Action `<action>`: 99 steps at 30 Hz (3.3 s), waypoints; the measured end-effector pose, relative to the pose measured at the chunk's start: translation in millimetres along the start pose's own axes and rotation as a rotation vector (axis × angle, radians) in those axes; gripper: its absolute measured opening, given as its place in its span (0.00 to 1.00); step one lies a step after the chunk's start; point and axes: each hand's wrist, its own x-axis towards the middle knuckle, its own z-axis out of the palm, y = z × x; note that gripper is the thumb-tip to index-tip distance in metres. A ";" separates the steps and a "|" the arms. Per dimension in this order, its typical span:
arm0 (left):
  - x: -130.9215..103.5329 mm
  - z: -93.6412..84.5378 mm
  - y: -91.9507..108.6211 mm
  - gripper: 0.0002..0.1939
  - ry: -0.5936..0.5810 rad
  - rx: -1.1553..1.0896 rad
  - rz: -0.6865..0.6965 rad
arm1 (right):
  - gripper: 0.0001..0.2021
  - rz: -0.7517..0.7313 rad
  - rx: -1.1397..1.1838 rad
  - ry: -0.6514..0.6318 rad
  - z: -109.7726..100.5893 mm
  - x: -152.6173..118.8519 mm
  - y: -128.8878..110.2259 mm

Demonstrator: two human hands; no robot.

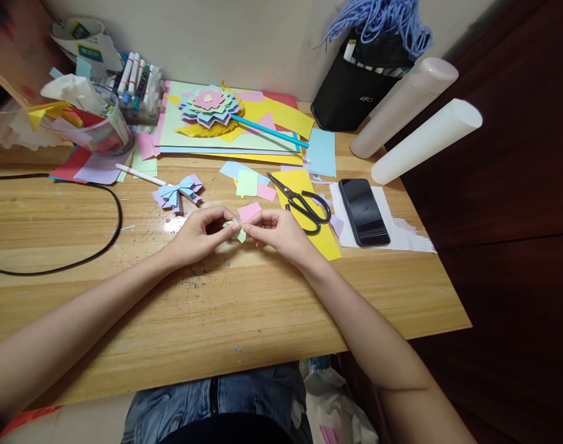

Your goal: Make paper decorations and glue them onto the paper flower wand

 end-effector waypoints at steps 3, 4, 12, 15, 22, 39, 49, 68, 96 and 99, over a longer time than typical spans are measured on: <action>-0.1 0.8 0.8 0.12 0.023 0.049 0.027 | 0.11 0.001 -0.011 -0.004 -0.9 -0.1 0.3; 0.1 1.0 0.9 0.12 0.029 0.056 0.030 | 0.10 0.001 -0.012 0.000 -0.5 -0.3 0.2; 0.7 1.2 1.4 0.11 0.038 0.057 0.030 | 0.12 -0.037 -0.045 0.091 5.0 -1.6 0.0; 0.1 1.6 0.8 0.10 0.037 0.063 0.043 | 0.12 -0.040 -0.079 0.100 4.8 -1.4 -0.3; -0.8 2.1 0.8 0.08 0.041 0.094 0.105 | 0.14 -0.033 -0.107 0.099 7.8 -2.4 0.8; 0.7 1.2 2.7 0.03 -0.005 -0.044 -0.003 | 0.11 -0.098 -0.128 0.070 10.7 -3.4 3.9; 0.7 -0.6 2.8 0.07 0.046 -0.085 -0.048 | 0.12 -0.099 -0.096 0.085 11.7 -0.5 8.2; 0.1 -2.0 2.8 0.06 -0.092 -0.058 -0.049 | 0.14 -0.008 -0.138 -0.063 3.0 -0.9 1.9; 2.9 -11.9 0.7 0.09 -0.197 -0.209 -0.105 | 0.10 -0.131 -0.133 -0.121 -2.4 -3.0 -0.9; 3.0 -13.1 4.0 0.10 -0.219 -0.194 -0.128 | 0.10 -0.088 -0.143 -0.135 -3.4 -1.2 0.3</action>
